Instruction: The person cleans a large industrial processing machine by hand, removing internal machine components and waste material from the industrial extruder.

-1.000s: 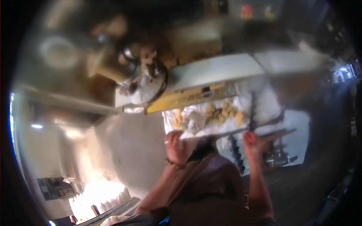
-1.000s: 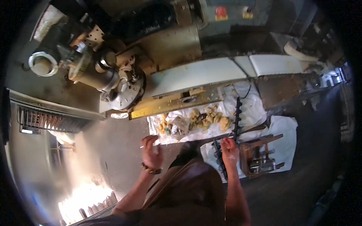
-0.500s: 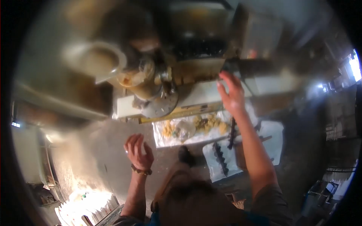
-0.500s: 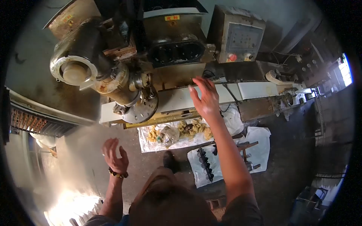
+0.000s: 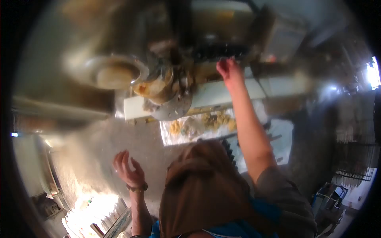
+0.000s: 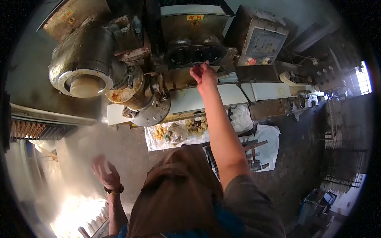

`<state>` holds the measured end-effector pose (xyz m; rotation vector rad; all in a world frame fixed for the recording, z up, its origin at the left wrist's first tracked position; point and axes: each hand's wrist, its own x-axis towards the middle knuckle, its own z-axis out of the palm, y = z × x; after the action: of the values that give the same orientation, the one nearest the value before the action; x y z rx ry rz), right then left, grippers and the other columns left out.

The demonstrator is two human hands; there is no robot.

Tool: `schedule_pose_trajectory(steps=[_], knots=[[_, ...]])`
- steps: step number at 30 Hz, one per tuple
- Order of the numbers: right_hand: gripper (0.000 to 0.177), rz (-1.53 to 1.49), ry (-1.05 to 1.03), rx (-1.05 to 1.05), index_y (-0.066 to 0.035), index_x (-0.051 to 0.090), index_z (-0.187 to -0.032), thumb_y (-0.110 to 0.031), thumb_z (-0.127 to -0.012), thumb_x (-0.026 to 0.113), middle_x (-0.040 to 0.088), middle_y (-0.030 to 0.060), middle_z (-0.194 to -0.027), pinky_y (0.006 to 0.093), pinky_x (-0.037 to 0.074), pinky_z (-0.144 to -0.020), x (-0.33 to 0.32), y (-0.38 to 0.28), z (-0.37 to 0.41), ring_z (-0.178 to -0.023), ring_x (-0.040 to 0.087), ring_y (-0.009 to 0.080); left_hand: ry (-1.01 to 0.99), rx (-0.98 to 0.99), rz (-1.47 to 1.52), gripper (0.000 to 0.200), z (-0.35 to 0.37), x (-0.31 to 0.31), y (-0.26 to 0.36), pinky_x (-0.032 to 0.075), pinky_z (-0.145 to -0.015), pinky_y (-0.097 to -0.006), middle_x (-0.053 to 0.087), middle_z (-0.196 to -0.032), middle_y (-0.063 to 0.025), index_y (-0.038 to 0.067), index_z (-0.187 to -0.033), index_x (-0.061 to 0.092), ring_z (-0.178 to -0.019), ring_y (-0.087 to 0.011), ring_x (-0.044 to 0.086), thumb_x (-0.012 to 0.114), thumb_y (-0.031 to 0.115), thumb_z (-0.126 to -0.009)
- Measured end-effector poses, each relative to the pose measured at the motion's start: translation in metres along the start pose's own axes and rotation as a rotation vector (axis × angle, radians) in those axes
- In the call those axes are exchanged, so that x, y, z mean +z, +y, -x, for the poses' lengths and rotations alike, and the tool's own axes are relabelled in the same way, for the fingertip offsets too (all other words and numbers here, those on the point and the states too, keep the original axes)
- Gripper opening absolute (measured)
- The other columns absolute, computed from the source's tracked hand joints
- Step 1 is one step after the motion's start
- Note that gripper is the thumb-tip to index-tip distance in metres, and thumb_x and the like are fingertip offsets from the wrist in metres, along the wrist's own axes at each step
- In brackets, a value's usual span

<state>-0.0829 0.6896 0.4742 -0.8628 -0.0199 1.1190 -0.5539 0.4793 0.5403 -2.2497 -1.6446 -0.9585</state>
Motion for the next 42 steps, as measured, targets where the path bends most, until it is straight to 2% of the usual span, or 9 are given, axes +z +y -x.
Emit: schedule_pose_trajectory(steps=[10, 13, 19, 24, 27, 30, 37, 39, 42], knots=[[0.014, -0.114, 0.086, 0.069, -0.003, 0.057, -0.099, -0.016, -0.099, 0.062, 0.064, 0.0095, -0.083, 0.0429, 0.067, -0.071, 0.002, 0.020, -0.026, -0.074, 0.069, 0.0278, -0.051, -0.225, -0.215, 0.034, 0.051, -0.035, 0.007, 0.049, -0.097, -0.0500, 0.064, -0.116, -0.0166, 0.002, -0.119, 0.062, -0.112, -0.0376, 0.060, 0.057, -0.003, -0.085], [0.012, -0.165, 0.092, 0.016, -0.003, 0.056, -0.100, -0.012, -0.098, 0.063, 0.065, 0.0095, -0.087, 0.0430, 0.067, -0.070, 0.004, 0.021, -0.022, -0.074, 0.069, 0.0281, -0.085, -0.241, -0.174, 0.026, 0.047, -0.032, 0.020, 0.048, -0.094, -0.0505, 0.063, -0.115, -0.0203, 0.000, -0.115, 0.063, -0.110, -0.0410, 0.059, 0.060, 0.002, -0.089], [0.015, -0.173, 0.059, 0.033, -0.002, 0.052, -0.105, -0.006, -0.096, 0.064, 0.065, 0.0102, -0.090, 0.0449, 0.067, -0.072, -0.005, 0.023, -0.029, -0.077, 0.069, 0.0301, -0.059, -0.166, -0.151, 0.033, 0.030, -0.021, 0.006, 0.048, -0.095, -0.0492, 0.063, -0.117, -0.0168, 0.002, -0.118, 0.062, -0.113, -0.0373, 0.058, 0.058, -0.004, -0.085], [0.012, -0.275, 0.139, 0.022, -0.002, 0.052, -0.096, 0.001, -0.095, 0.063, 0.065, 0.0112, -0.091, 0.0463, 0.067, -0.077, -0.005, 0.029, -0.037, -0.081, 0.069, 0.0313, 0.007, -0.131, -0.174, 0.032, 0.024, -0.031, -0.014, 0.048, -0.096, -0.0495, 0.063, -0.118, -0.0178, 0.002, -0.120, 0.061, -0.113, -0.0378, 0.059, 0.058, 0.000, -0.088], [0.009, -0.220, 0.087, -0.048, 0.003, 0.055, -0.106, -0.003, -0.100, 0.056, 0.063, 0.0146, -0.103, 0.0394, 0.063, -0.089, -0.003, 0.034, -0.030, -0.095, 0.066, 0.0303, 0.005, -0.158, -0.177, 0.032, 0.022, -0.039, -0.020, 0.049, -0.096, -0.0498, 0.064, -0.118, -0.0177, 0.002, -0.120, 0.061, -0.113, -0.0379, 0.059, 0.057, 0.000, -0.088], [0.006, -0.192, 0.109, -0.072, 0.003, 0.056, -0.104, 0.001, -0.099, 0.055, 0.063, 0.0136, -0.103, 0.0389, 0.063, -0.090, -0.002, 0.033, -0.024, -0.097, 0.066, 0.0303, 0.021, -0.165, -0.200, 0.031, 0.025, -0.041, -0.025, 0.049, -0.096, -0.0500, 0.064, -0.117, -0.0176, 0.003, -0.120, 0.061, -0.112, -0.0378, 0.059, 0.057, 0.001, -0.089], [0.006, -0.147, 0.023, -0.093, 0.002, 0.057, -0.100, 0.006, -0.096, 0.055, 0.063, 0.0123, -0.100, 0.0411, 0.063, -0.091, -0.006, 0.034, -0.021, -0.096, 0.067, 0.0311, 0.009, -0.195, -0.233, 0.031, 0.032, -0.045, -0.024, 0.049, -0.095, -0.0492, 0.065, -0.116, -0.0172, 0.003, -0.119, 0.062, -0.112, -0.0371, 0.060, 0.057, 0.001, -0.088], [0.016, -0.148, 0.024, -0.167, -0.005, 0.057, -0.085, 0.008, -0.090, 0.066, 0.065, 0.0084, -0.087, 0.0454, 0.065, -0.082, -0.004, 0.034, -0.017, -0.082, 0.070, 0.0286, 0.007, -0.200, -0.242, 0.031, 0.035, -0.045, -0.022, 0.051, -0.095, -0.0483, 0.065, -0.116, -0.0172, 0.003, -0.119, 0.062, -0.112, -0.0361, 0.060, 0.058, 0.001, -0.088], [0.017, -0.117, 0.061, -0.224, -0.004, 0.056, -0.089, 0.011, -0.089, 0.065, 0.064, 0.0102, -0.090, 0.0471, 0.064, -0.082, 0.002, 0.033, -0.008, -0.082, 0.070, 0.0293, -0.009, -0.203, -0.260, 0.031, 0.036, -0.047, -0.017, 0.052, -0.095, -0.0473, 0.065, -0.116, -0.0166, 0.003, -0.119, 0.062, -0.113, -0.0348, 0.061, 0.057, 0.002, -0.088]])
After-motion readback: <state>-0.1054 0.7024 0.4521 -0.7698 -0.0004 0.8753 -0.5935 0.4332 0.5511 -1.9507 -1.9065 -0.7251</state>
